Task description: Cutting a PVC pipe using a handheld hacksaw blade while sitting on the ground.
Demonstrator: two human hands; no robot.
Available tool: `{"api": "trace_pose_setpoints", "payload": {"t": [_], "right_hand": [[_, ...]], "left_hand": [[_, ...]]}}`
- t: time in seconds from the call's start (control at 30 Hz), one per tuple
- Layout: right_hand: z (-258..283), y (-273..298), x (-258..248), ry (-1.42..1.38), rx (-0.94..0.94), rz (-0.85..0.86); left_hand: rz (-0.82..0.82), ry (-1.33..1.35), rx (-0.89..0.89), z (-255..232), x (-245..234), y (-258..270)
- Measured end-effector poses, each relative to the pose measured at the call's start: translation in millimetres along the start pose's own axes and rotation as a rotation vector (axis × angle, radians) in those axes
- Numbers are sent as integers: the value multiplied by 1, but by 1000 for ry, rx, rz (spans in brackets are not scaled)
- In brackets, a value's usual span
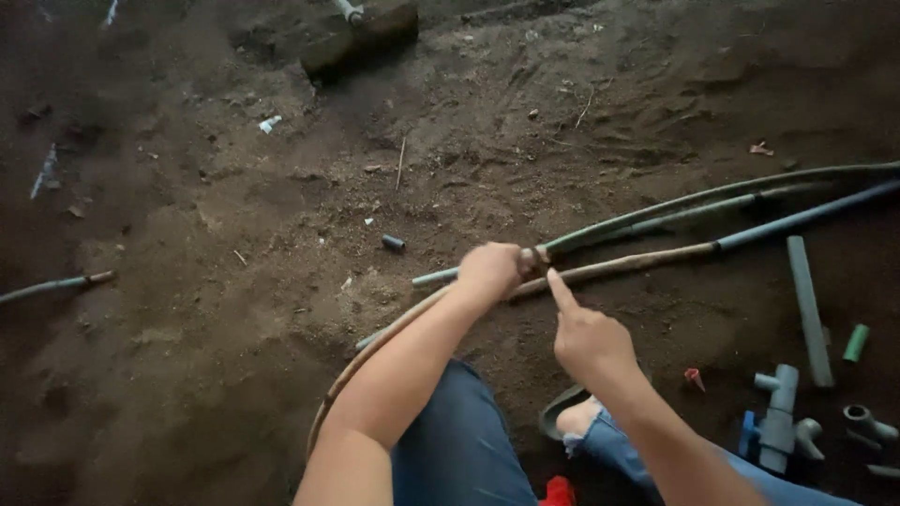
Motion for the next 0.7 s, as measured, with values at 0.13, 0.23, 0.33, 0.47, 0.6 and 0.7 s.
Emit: {"api": "trace_pose_setpoints", "payload": {"t": [0.13, 0.23, 0.33, 0.47, 0.6, 0.7], "right_hand": [[15, 28, 8, 131, -111, 68], [-14, 15, -1, -276, 152, 62], [-16, 1, -6, -217, 140, 23], [3, 25, 6, -98, 59, 80], [-1, 26, -11, -223, 98, 87], [-15, 3, -16, -242, 182, 61]], "left_hand": [[-3, 7, -53, 23, -2, -6], [-67, -31, 21, 1, 7, -4], [-26, -49, 71, -17, 6, -3], [28, -9, -40, 13, -1, -6], [-82, -47, -19, 26, -4, -20], [-1, -65, 99, -35, 7, 16]]}}
Point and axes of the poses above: each hand's wrist, its own y-axis away from the middle knuckle, its own x-axis out of the palm, z = x × y, the point moved 8 cm from there along -y, towards the middle knuckle, and after that the axes turned 4 degrees about -y, right-handed, at the moved point
